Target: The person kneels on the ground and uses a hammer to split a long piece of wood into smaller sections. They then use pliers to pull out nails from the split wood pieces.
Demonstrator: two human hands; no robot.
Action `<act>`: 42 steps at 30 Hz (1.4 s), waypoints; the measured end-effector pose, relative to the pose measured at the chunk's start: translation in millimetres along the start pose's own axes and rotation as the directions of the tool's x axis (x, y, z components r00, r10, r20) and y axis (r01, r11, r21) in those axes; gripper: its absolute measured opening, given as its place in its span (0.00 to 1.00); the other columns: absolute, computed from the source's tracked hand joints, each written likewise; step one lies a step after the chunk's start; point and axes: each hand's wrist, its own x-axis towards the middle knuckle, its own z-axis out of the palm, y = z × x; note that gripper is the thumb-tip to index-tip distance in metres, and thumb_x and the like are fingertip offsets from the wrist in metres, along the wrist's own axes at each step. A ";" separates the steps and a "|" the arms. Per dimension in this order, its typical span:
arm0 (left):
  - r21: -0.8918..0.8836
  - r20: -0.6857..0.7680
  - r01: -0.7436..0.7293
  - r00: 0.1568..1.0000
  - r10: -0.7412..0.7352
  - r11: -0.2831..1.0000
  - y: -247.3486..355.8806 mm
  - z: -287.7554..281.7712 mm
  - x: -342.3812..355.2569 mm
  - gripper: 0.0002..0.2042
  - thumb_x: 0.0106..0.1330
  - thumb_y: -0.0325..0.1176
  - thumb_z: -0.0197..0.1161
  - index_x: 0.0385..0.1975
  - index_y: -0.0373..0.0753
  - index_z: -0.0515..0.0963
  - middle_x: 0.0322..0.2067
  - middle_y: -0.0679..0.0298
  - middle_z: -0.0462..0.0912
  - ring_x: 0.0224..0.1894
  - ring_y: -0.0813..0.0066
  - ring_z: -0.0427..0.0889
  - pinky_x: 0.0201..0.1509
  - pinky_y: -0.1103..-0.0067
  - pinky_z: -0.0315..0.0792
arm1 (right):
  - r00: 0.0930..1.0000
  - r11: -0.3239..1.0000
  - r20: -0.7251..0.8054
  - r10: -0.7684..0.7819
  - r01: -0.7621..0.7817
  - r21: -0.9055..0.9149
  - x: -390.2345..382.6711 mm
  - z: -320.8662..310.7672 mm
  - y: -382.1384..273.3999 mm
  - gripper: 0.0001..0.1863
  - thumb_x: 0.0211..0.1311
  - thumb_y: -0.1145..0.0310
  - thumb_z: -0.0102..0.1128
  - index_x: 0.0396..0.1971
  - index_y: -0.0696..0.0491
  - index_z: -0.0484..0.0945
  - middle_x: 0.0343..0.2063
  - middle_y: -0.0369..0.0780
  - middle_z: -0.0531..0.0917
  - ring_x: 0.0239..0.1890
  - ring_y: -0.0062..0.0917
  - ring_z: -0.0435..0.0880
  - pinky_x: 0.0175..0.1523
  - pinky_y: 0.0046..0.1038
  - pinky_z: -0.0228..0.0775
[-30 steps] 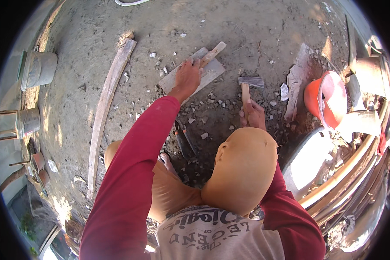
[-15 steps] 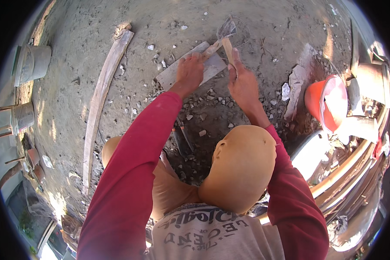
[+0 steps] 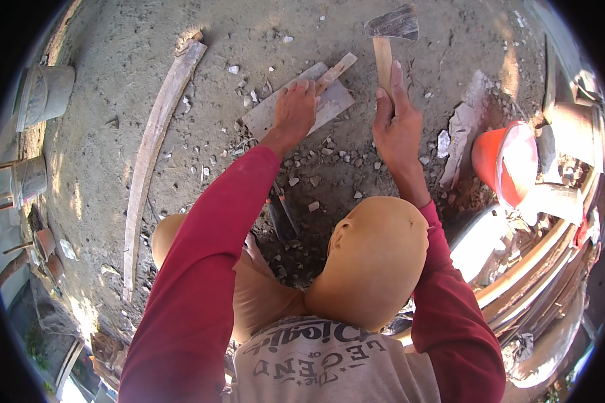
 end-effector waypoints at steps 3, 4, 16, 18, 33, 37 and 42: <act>-0.008 -0.023 0.007 1.000 -0.007 1.000 0.2 -0.4 0.6 0.21 0.74 0.38 0.59 0.61 0.31 0.76 0.50 0.55 0.80 0.56 0.58 0.79 0.58 0.61 0.69 | 0.999 1.000 0.044 0.016 -0.016 0.005 -11.6 6.2 14.0 0.30 0.73 0.69 0.59 0.74 0.51 0.67 0.26 0.55 0.83 0.25 0.52 0.84 0.33 0.44 0.75; -0.016 -0.033 0.011 0.999 -0.011 1.000 2.5 0.4 1.5 0.21 0.74 0.38 0.59 0.61 0.31 0.76 0.50 0.55 0.79 0.56 0.58 0.79 0.58 0.61 0.69 | 0.998 1.000 0.056 0.019 -0.019 0.011 -14.2 8.5 18.4 0.30 0.73 0.69 0.59 0.74 0.51 0.67 0.25 0.55 0.83 0.25 0.53 0.84 0.33 0.44 0.75; -0.034 0.066 0.075 0.995 -0.073 0.997 8.8 -1.8 4.3 0.22 0.73 0.39 0.61 0.61 0.31 0.76 0.52 0.51 0.78 0.56 0.49 0.79 0.59 0.59 0.71 | 0.992 0.998 0.114 0.057 -0.053 -0.031 -14.3 17.7 24.7 0.30 0.73 0.68 0.59 0.74 0.50 0.67 0.26 0.55 0.84 0.26 0.54 0.83 0.32 0.47 0.74; -0.039 0.101 0.078 0.992 -0.074 0.996 10.6 -2.7 6.0 0.22 0.73 0.39 0.61 0.60 0.30 0.76 0.53 0.50 0.78 0.56 0.49 0.79 0.59 0.59 0.71 | 0.998 0.999 0.069 -0.003 0.005 -0.031 -18.0 19.6 27.3 0.31 0.73 0.68 0.58 0.74 0.49 0.66 0.27 0.55 0.84 0.25 0.54 0.83 0.33 0.47 0.74; -0.052 0.157 0.076 0.985 -0.067 0.996 17.6 -7.0 15.5 0.22 0.72 0.37 0.61 0.61 0.29 0.75 0.52 0.51 0.79 0.57 0.52 0.78 0.59 0.60 0.71 | 0.972 0.988 -0.192 -0.137 0.149 0.049 0.1 12.1 10.7 0.31 0.71 0.70 0.59 0.73 0.56 0.67 0.26 0.56 0.84 0.27 0.51 0.84 0.34 0.44 0.76; -0.015 0.116 0.058 0.992 -0.056 0.998 8.6 -2.0 7.7 0.23 0.72 0.37 0.60 0.61 0.29 0.75 0.51 0.51 0.79 0.57 0.52 0.78 0.59 0.59 0.71 | 0.958 0.984 0.282 0.049 0.003 -0.180 -21.2 30.4 41.2 0.32 0.70 0.76 0.60 0.74 0.56 0.67 0.27 0.55 0.84 0.24 0.47 0.82 0.32 0.39 0.75; -0.014 0.125 0.079 0.989 -0.077 0.997 5.5 -3.4 5.8 0.22 0.72 0.37 0.61 0.61 0.29 0.75 0.50 0.52 0.80 0.56 0.52 0.79 0.59 0.60 0.71 | 1.000 0.999 0.010 -0.010 0.009 0.037 6.0 9.9 4.6 0.32 0.70 0.74 0.59 0.73 0.57 0.66 0.26 0.57 0.83 0.26 0.53 0.83 0.33 0.45 0.75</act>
